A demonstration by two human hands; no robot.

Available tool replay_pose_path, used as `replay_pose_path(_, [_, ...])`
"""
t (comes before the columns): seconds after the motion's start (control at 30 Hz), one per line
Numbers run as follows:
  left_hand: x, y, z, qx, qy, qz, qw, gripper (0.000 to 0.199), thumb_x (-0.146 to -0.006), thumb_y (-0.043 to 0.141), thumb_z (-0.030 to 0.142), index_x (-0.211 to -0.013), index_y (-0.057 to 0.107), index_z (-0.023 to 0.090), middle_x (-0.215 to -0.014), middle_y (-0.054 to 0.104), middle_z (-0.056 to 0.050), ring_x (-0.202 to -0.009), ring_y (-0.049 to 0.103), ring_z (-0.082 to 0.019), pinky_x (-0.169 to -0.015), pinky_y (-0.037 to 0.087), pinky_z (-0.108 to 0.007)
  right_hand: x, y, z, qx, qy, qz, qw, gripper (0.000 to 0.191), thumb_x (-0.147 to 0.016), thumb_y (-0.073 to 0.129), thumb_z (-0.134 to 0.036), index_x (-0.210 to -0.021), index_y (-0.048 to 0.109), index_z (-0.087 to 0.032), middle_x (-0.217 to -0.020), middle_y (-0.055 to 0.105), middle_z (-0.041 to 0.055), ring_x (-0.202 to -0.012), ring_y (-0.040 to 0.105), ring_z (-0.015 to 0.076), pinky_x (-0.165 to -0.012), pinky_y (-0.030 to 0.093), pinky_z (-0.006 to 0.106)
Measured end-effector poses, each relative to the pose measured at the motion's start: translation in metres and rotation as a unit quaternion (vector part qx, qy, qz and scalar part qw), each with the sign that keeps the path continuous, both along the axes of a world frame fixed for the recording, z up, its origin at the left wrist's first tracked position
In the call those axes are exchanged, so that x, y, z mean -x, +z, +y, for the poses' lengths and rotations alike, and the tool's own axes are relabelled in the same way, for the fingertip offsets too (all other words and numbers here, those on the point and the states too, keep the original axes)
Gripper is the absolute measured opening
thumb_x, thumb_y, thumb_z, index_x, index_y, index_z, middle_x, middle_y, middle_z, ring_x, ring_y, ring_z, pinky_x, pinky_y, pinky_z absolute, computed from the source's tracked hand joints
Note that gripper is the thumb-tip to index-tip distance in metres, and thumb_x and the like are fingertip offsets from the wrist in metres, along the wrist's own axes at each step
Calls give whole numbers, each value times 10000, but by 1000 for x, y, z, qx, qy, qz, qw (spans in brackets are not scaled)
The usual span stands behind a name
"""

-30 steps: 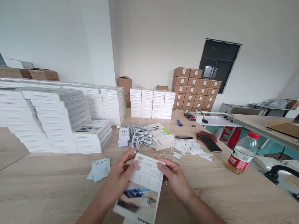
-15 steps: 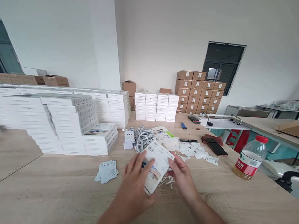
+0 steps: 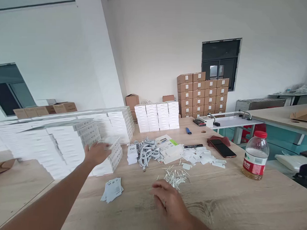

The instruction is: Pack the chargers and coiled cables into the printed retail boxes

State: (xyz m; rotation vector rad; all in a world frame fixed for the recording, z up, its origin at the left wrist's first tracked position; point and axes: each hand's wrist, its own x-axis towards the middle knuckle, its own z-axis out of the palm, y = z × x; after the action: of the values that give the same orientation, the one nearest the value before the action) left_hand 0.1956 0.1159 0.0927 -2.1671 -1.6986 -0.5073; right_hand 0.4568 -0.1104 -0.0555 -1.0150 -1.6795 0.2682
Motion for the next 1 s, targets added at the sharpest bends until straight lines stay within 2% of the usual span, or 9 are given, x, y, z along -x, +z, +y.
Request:
replay_pose_path(0.1, [15,-19,17,-2,-16,24,1000,503,-857,424,321,-1276,602,107,-1342,599,-213,-1295,499,-377,-1079,367,-543,6,-3,0,-35,0,-29,999,336,-786,504,-47,-965,730,-221,-1050,676,77,-853,682,170,-752,534,265])
replay_pose_path(0.23, [26,-35,25,-14,-24,41,999,561,-888,375,359,-1333,545,63,-1406,539,-233,-1349,441,-381,-1105,341,-535,9,-4,1,-52,2,-33,998,329,-760,522,-31,-935,725,-223,-997,693,56,-864,681,165,-766,527,248])
replay_pose_path(0.43, [33,-33,29,-4,-19,49,999,605,-907,343,475,-1356,535,117,-1433,539,-175,-1320,477,-361,-1083,379,-494,7,-4,3,-45,1,-30,999,341,-733,524,11,-886,721,-221,-926,704,30,-819,676,151,-744,513,221])
replay_pose_path(0.63, [26,-34,20,-3,1,69,998,615,-919,299,435,-1378,506,82,-1411,538,-219,-1314,462,-404,-1069,359,-541,10,-9,5,-45,1,-39,998,333,-741,536,0,-895,725,-226,-915,713,28,-810,683,155,-734,515,221])
replay_pose_path(0.77, [24,-24,18,17,14,73,997,578,-909,337,417,-1350,537,101,-1384,564,-210,-1284,497,-400,-1046,388,-529,10,-8,5,-39,3,-46,998,341,-725,542,5,-885,728,-231,-910,717,24,-800,687,156,-731,519,220])
replay_pose_path(0.83, [18,-16,18,34,18,68,997,568,-897,376,453,-1309,575,116,-1359,583,-216,-1268,515,-408,-1034,395,-547,9,-7,6,-34,1,-56,998,326,-725,552,-4,-879,730,-229,-905,719,25,-798,689,159,-733,523,223])
replay_pose_path(0.9, [1,-9,12,36,17,59,997,629,-886,394,518,-1337,550,107,-1410,528,-241,-1329,445,-437,-1065,343,-599,8,-6,7,-31,-1,-71,997,303,-736,560,-19,-885,733,-219,-897,723,30,-803,693,164,-738,528,223])
replay_pose_path(0.97, [-29,-4,-7,13,-15,37,999,725,-892,369,564,-1446,420,99,-1535,371,-233,-1429,291,-433,-1122,259,-615,8,-7,7,-29,3,-84,996,288,-754,558,-33,-899,737,-207,-895,729,37,-815,700,166,-739,533,219])
replay_pose_path(1.0, [-48,-2,-23,-8,-60,-2,998,741,-890,382,571,-1467,386,106,-1559,334,-218,-1431,292,-419,-1121,292,-584,7,-8,8,-26,7,-89,996,288,-762,555,-36,-908,739,-202,-899,733,40,-822,702,165,-740,535,217])
